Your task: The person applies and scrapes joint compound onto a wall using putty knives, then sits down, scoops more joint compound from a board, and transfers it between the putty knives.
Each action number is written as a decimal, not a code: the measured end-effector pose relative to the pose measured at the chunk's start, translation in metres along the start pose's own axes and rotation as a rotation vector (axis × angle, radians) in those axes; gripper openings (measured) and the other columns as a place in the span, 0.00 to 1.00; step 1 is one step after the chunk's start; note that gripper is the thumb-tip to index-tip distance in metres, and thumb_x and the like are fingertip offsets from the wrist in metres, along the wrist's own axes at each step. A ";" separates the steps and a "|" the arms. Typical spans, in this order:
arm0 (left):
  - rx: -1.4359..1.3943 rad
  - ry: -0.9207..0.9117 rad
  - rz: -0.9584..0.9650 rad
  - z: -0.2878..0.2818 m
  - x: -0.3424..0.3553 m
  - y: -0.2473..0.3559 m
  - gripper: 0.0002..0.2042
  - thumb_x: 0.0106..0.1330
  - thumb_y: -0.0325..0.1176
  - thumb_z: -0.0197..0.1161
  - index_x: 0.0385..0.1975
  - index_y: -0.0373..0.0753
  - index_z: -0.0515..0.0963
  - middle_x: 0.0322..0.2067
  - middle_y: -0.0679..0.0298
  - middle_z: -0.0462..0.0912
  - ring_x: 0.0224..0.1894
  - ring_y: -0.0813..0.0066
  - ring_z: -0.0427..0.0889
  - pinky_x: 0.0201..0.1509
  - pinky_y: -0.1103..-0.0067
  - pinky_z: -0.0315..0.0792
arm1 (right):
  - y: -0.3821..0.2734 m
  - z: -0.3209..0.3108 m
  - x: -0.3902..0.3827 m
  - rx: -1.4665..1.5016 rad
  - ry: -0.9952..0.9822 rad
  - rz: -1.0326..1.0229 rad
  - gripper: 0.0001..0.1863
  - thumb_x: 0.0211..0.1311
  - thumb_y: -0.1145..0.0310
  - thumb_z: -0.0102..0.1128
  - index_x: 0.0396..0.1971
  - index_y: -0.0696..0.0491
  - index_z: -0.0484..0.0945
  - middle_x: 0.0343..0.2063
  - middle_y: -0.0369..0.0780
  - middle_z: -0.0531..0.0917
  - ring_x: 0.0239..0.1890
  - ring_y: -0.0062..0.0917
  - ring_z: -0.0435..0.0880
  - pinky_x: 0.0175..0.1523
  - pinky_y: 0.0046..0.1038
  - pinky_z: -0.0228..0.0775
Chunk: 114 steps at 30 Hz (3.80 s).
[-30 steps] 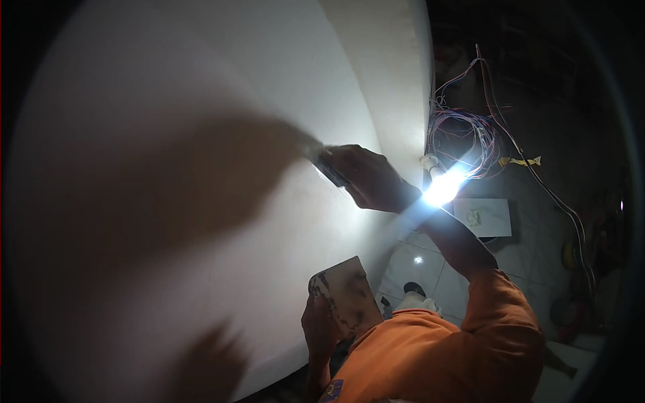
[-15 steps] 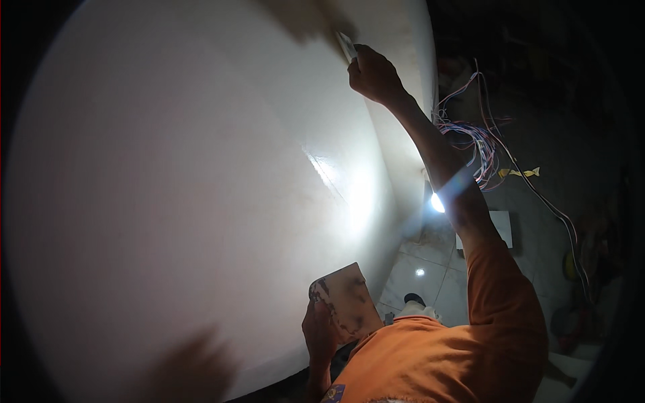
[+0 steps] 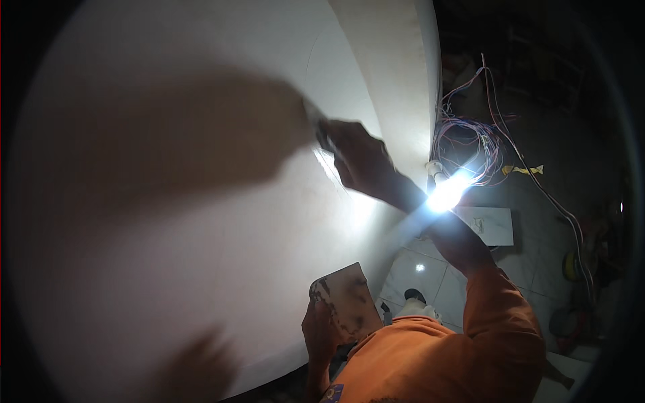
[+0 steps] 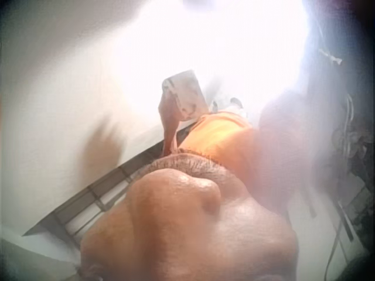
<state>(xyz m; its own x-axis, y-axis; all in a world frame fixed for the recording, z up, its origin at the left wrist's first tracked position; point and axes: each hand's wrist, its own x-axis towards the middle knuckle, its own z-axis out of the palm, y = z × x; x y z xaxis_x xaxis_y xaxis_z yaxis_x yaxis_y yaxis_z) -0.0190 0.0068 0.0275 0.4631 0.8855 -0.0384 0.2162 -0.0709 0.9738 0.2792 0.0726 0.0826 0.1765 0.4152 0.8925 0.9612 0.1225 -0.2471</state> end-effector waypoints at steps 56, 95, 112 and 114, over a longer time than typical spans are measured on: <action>0.156 -0.027 0.007 0.014 -0.002 0.016 0.20 0.73 0.41 0.39 0.42 0.29 0.72 0.34 0.60 0.77 0.36 0.75 0.74 0.41 0.79 0.69 | 0.121 0.050 -0.019 -0.091 0.185 0.440 0.17 0.56 0.77 0.48 0.48 0.57 0.70 0.40 0.45 0.75 0.41 0.39 0.76 0.43 0.39 0.73; 0.075 -0.023 0.024 0.005 -0.002 -0.003 0.20 0.73 0.41 0.41 0.46 0.28 0.71 0.38 0.59 0.77 0.40 0.74 0.76 0.45 0.79 0.69 | 0.125 0.036 0.009 -0.060 0.191 0.428 0.10 0.59 0.74 0.48 0.39 0.61 0.67 0.33 0.52 0.77 0.37 0.47 0.77 0.42 0.43 0.70; 0.059 -0.100 0.020 -0.010 0.010 -0.020 0.18 0.72 0.40 0.42 0.44 0.29 0.71 0.37 0.60 0.77 0.39 0.75 0.76 0.43 0.79 0.70 | 0.006 0.037 -0.132 0.237 -0.070 0.093 0.36 0.42 0.87 0.53 0.58 0.54 0.65 0.51 0.46 0.71 0.54 0.42 0.71 0.57 0.38 0.66; 0.230 -0.142 0.129 -0.015 0.008 -0.017 0.18 0.72 0.40 0.42 0.45 0.30 0.70 0.37 0.61 0.76 0.39 0.76 0.75 0.43 0.80 0.70 | 0.008 0.033 -0.144 0.313 -0.028 0.205 0.32 0.45 0.88 0.49 0.55 0.55 0.67 0.50 0.46 0.73 0.52 0.40 0.74 0.55 0.34 0.68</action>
<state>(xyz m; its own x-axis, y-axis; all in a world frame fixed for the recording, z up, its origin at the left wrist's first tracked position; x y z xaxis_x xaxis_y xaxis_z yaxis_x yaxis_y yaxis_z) -0.0318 0.0216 0.0144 0.6111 0.7908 0.0354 0.3293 -0.2946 0.8971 0.2546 0.0435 -0.0602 0.3491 0.4833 0.8029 0.7945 0.3017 -0.5271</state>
